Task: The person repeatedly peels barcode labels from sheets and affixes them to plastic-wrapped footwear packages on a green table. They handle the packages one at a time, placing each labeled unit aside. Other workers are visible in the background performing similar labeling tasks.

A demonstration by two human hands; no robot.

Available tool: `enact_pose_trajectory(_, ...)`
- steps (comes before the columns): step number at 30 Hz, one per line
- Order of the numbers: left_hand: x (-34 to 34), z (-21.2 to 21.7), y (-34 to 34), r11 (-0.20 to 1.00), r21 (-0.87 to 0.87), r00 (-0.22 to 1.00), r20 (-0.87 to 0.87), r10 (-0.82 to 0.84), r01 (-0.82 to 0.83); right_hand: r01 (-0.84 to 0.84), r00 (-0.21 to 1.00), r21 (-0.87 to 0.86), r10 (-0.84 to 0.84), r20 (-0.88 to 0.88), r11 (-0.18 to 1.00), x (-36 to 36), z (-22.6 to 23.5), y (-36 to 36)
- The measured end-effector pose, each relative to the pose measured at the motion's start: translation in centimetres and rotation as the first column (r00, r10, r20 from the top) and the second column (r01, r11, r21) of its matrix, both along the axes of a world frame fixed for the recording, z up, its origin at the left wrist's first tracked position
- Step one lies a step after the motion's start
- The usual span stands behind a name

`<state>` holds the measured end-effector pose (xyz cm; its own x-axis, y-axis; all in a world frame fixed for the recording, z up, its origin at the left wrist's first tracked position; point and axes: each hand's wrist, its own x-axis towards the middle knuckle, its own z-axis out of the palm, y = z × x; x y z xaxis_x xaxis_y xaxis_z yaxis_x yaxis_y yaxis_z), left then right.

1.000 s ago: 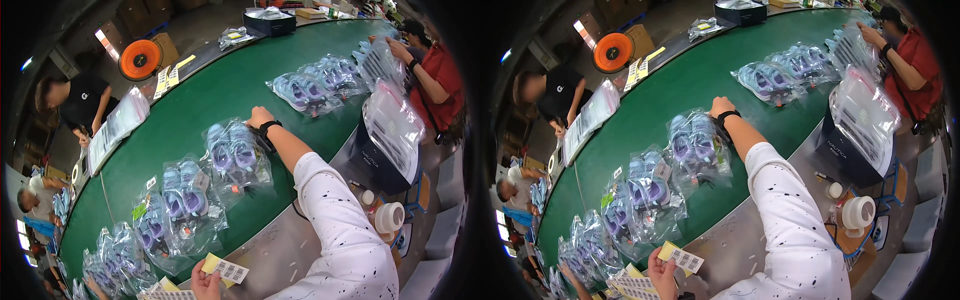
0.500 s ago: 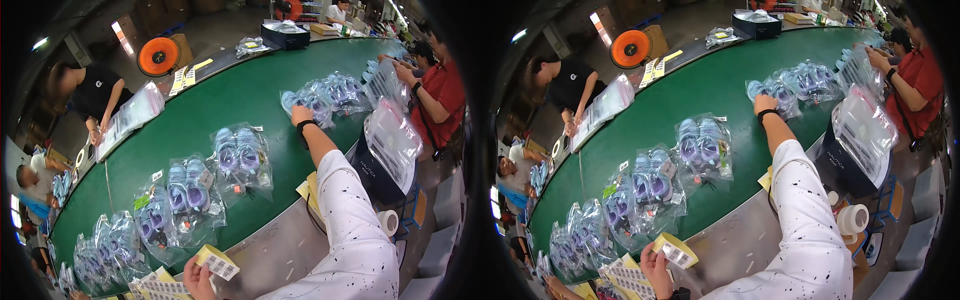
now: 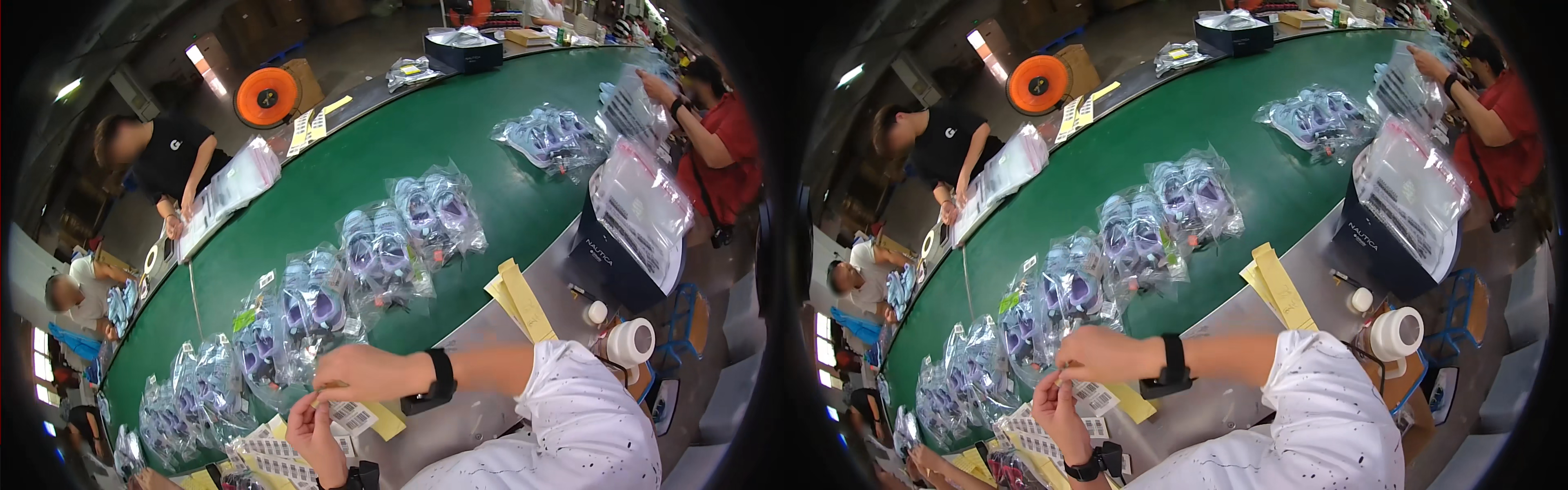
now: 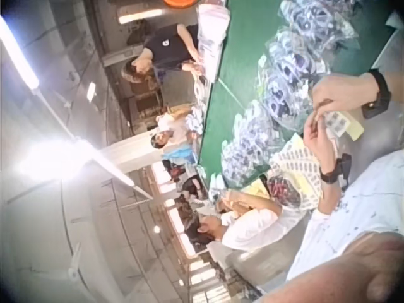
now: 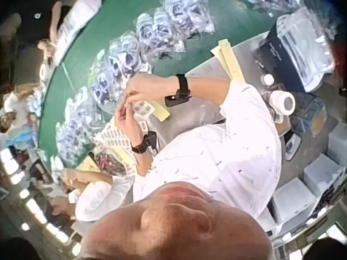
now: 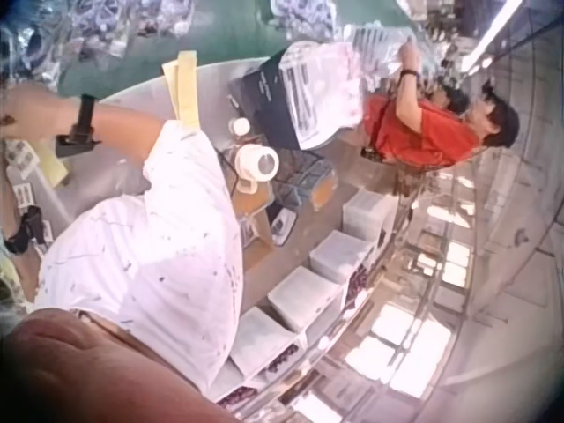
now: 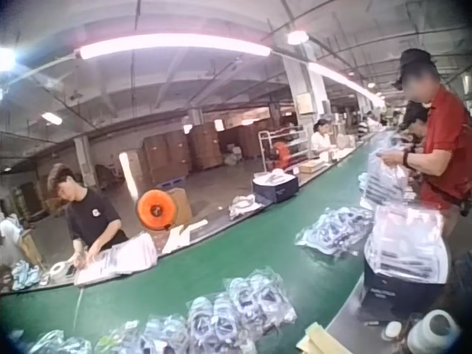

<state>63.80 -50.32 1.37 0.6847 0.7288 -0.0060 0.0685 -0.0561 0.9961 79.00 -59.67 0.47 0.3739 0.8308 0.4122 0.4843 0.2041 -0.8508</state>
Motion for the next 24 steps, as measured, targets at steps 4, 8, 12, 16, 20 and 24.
enact_pose_trajectory(4,-0.9,0.5,-0.5,1.000,0.023,1.000,-0.031,-0.002,0.003,0.047,0.996,0.061,-0.042,-0.082,0.997,-1.8,-0.6,-1.3)
enact_pose_trajectory(8,-1.6,-0.2,-0.8,1.000,-0.002,0.999,-0.037,0.015,-0.015,0.106,0.993,0.079,-0.102,-0.055,0.991,-2.4,-1.5,-2.0)
enact_pose_trajectory(12,-2.6,-1.3,-0.5,1.000,-0.017,1.000,-0.013,0.013,-0.013,0.183,0.976,0.145,-0.197,0.095,0.973,-3.4,-2.3,-2.1)
enact_pose_trajectory(16,-2.3,-1.6,-0.8,1.000,-0.017,1.000,-0.029,0.006,-0.007,0.210,0.965,0.127,-0.226,0.133,0.970,-3.5,-2.3,-2.5)
enact_pose_trajectory(20,-1.5,-1.5,-1.2,0.967,-0.186,0.985,0.020,-0.174,0.175,0.218,0.825,0.071,-0.223,0.519,0.973,-2.9,-1.9,-3.2)
enact_pose_trajectory(24,-0.8,-1.7,-1.1,0.960,-0.144,0.953,-0.156,-0.260,0.238,0.186,0.851,0.164,-0.242,0.465,0.969,-2.4,-0.7,-4.2)
